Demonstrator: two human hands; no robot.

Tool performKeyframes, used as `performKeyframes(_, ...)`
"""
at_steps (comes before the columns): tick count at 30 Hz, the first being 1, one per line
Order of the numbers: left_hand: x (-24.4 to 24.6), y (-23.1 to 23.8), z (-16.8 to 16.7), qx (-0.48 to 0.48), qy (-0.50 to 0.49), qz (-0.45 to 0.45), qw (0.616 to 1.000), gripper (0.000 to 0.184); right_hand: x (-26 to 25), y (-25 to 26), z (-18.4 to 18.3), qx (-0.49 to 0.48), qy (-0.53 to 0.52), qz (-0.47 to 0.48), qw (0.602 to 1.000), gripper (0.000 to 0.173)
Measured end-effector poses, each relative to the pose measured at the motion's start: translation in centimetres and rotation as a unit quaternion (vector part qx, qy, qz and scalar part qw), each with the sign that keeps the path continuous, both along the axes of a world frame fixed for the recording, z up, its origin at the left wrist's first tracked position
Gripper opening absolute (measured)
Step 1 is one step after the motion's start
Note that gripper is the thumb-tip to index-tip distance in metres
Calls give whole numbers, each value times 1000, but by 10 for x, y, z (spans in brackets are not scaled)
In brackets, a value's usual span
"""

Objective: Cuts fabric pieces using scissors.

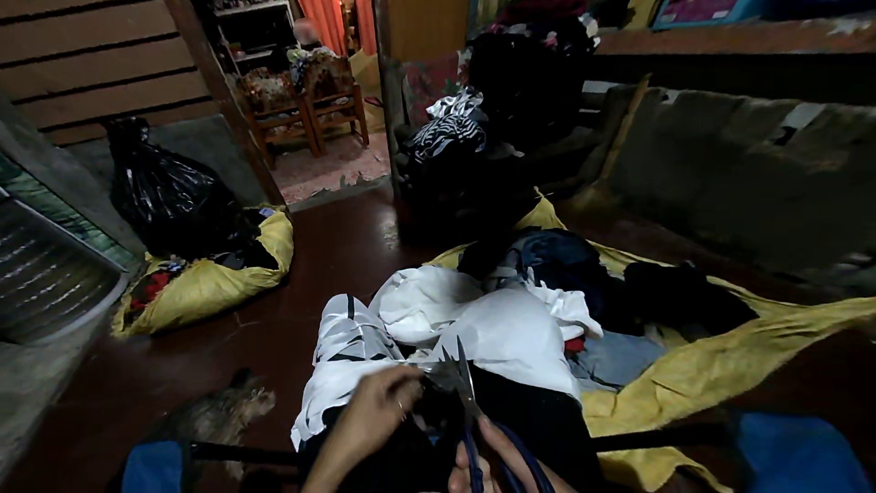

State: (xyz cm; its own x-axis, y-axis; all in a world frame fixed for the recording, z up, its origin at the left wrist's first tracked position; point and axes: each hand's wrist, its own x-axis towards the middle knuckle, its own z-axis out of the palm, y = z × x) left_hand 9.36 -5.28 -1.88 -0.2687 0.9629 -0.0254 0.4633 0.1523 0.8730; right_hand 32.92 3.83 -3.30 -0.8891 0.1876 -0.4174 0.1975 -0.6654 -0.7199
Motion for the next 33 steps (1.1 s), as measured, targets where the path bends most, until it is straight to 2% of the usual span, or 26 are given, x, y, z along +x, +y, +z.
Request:
performKeyframes(2, -31, 20, 15, 5, 117, 43, 992, 31, -2, 0, 3, 11, 5, 6, 1000, 57)
performKeyframes(4, -65, 52, 12, -76, 151, 17, 986, 32, -3, 0, 5, 20, 13, 4, 1000, 56)
performKeyframes(6, -85, 88, -6, -189, 92, -75, 975, 35, -3, -1, 9, 40, 12, -3, 999, 54)
performKeyframes(8, -85, 114, -29, -286, -26, -171, 942, 43, -2, -2, 10, 61, 11, -13, 998, 53)
performKeyframes(9, -82, 122, -40, -320, -63, -194, 925, 49, -2, -1, 11, 69, 12, -16, 997, 53)
performKeyframes(11, -71, 128, -53, -350, -113, -154, 917, 53, -2, 0, 11, 80, 14, -19, 996, 51)
performKeyframes(14, -61, 126, -67, -310, -264, -41, 912, 37, -1, 2, 12, 98, 17, -13, 995, 49)
performKeyframes(16, -57, 122, -73, -259, -345, 19, 902, 40, -1, 2, 13, 107, 8, -14, 994, 45)
performKeyframes(20, -53, 106, -61, -161, -450, 93, 874, 41, -2, 2, 9, 104, 7, -13, 994, 42)
performKeyframes(22, -55, 99, -58, -113, -437, 122, 884, 38, -3, 2, 8, 103, -7, -9, 995, 43)
performKeyframes(27, -69, 91, -51, -48, -395, 136, 907, 16, -8, -1, -3, 134, -39, 21, 990, 43)
performKeyframes(33, -74, 86, -55, -19, -357, 128, 925, 17, -13, 4, -20, 139, -108, 54, 983, 49)
